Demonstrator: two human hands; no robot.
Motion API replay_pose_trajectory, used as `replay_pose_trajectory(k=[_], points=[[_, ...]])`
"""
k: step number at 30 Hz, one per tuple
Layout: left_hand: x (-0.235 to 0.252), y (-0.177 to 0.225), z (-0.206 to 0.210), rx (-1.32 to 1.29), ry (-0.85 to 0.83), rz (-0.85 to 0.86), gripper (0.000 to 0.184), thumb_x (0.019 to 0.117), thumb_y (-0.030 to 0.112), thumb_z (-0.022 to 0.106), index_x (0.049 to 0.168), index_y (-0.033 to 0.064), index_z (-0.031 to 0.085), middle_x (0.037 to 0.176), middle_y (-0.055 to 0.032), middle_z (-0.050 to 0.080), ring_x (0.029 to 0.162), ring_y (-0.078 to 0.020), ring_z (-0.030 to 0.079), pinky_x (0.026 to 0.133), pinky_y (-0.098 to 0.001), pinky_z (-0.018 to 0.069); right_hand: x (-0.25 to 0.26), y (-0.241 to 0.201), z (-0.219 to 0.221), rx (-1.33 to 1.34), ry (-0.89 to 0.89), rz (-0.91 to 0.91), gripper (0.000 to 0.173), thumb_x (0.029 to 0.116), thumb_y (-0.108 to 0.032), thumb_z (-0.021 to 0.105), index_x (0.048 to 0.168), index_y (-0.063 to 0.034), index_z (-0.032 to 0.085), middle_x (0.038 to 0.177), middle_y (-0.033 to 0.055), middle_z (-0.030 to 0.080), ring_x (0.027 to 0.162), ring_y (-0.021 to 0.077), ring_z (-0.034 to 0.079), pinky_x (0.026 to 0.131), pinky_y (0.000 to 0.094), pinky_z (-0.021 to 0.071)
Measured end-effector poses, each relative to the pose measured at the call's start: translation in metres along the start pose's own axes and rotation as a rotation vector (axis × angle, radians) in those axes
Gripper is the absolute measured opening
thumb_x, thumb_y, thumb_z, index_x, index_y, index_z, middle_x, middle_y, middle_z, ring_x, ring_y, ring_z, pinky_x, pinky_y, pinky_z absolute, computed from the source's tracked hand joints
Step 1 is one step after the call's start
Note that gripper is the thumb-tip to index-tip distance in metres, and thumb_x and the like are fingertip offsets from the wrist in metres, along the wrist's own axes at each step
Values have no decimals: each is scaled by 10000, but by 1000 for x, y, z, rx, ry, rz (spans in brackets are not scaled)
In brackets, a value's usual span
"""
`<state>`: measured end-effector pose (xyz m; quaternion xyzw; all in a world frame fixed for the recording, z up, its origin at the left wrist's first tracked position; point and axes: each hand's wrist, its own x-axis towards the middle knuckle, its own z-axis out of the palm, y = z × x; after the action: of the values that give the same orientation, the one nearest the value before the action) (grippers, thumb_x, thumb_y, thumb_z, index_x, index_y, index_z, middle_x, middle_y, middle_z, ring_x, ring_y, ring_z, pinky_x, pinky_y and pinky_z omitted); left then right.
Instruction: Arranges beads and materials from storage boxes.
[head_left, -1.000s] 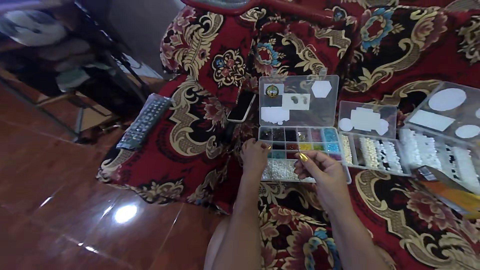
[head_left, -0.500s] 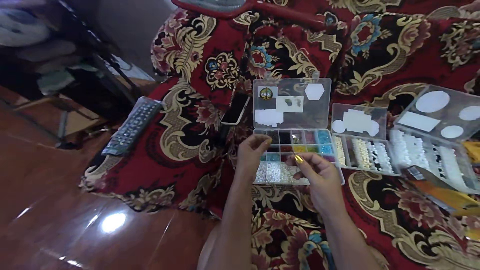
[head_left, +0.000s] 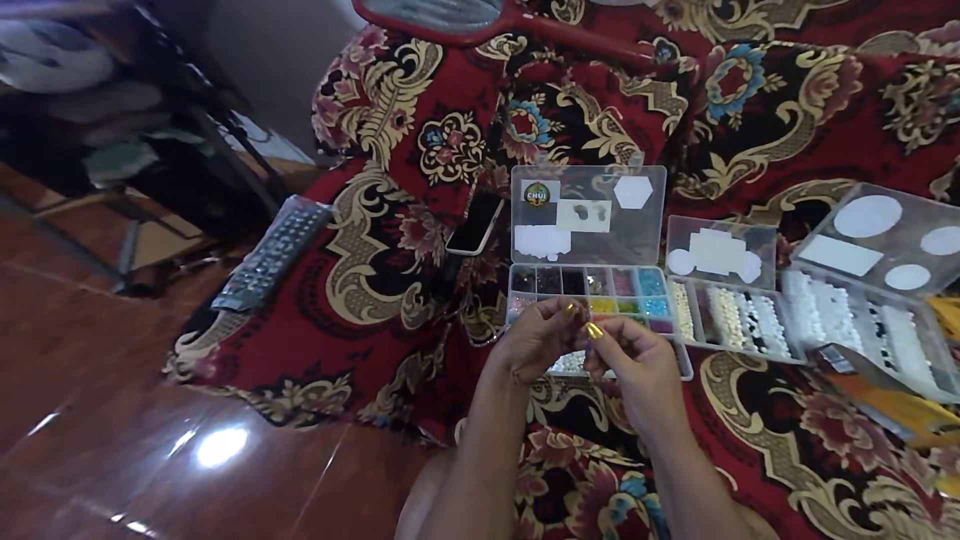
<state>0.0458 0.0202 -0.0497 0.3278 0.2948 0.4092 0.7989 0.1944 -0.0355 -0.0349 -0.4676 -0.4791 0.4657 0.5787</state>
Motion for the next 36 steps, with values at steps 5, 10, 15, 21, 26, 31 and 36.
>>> replay_pose_trajectory(k=[5, 10, 15, 21, 26, 31, 36], points=[[1, -2, -5, 41, -47, 31, 225, 995, 61, 532, 865, 166, 682, 867, 37, 729, 760, -67, 701, 758, -255, 599, 0, 0, 0, -4, -11, 2, 101, 936, -55, 615, 909, -27, 709, 710, -13, 693, 587, 44, 660, 554, 192, 579], [0, 1, -8, 91, -71, 82, 202, 964, 59, 584, 853, 179, 704, 868, 44, 742, 748, -58, 704, 744, -249, 602, -1, -1, -1, 10, -36, 20, 114, 931, -61, 603, 869, -50, 698, 681, -33, 674, 579, 34, 649, 557, 187, 572], [1, -1, -9, 58, -82, 86, 229, 954, 16, 584, 841, 172, 707, 831, 47, 735, 739, -52, 703, 745, -245, 605, -2, -1, 0, 61, -69, 49, 122, 941, -55, 593, 876, -46, 696, 703, -21, 687, 582, 42, 654, 558, 193, 576], [2, -3, -13, 46, -110, 79, 192, 948, 52, 618, 852, 185, 718, 834, 44, 740, 751, -57, 708, 748, -253, 606, -1, 0, 1, 52, -70, 57, 129, 939, -60, 592, 853, -54, 688, 695, -16, 684, 573, 47, 651, 545, 193, 570], [4, -5, -15, 34, -135, 70, 181, 943, 80, 646, 815, 193, 707, 831, 49, 731, 741, -54, 700, 737, -247, 604, -2, 2, 1, 65, -77, 59, 140, 937, -67, 587, 827, -67, 674, 691, -21, 677, 575, 42, 646, 548, 191, 565], [4, -6, -19, 49, -169, 81, 171, 935, 94, 669, 812, 204, 716, 839, 55, 737, 748, -48, 706, 748, -241, 606, -2, 2, 1, 48, -88, 66, 145, 934, -80, 583, 816, -77, 666, 676, -28, 668, 572, 43, 647, 548, 195, 568], [5, -6, -21, 52, -187, 87, 126, 916, 131, 719, 815, 207, 727, 838, 56, 737, 751, -46, 707, 747, -239, 606, -2, 1, 1, 40, -87, 73, 146, 931, -79, 583, 816, -74, 672, 679, -23, 669, 565, 43, 640, 539, 195, 562]])
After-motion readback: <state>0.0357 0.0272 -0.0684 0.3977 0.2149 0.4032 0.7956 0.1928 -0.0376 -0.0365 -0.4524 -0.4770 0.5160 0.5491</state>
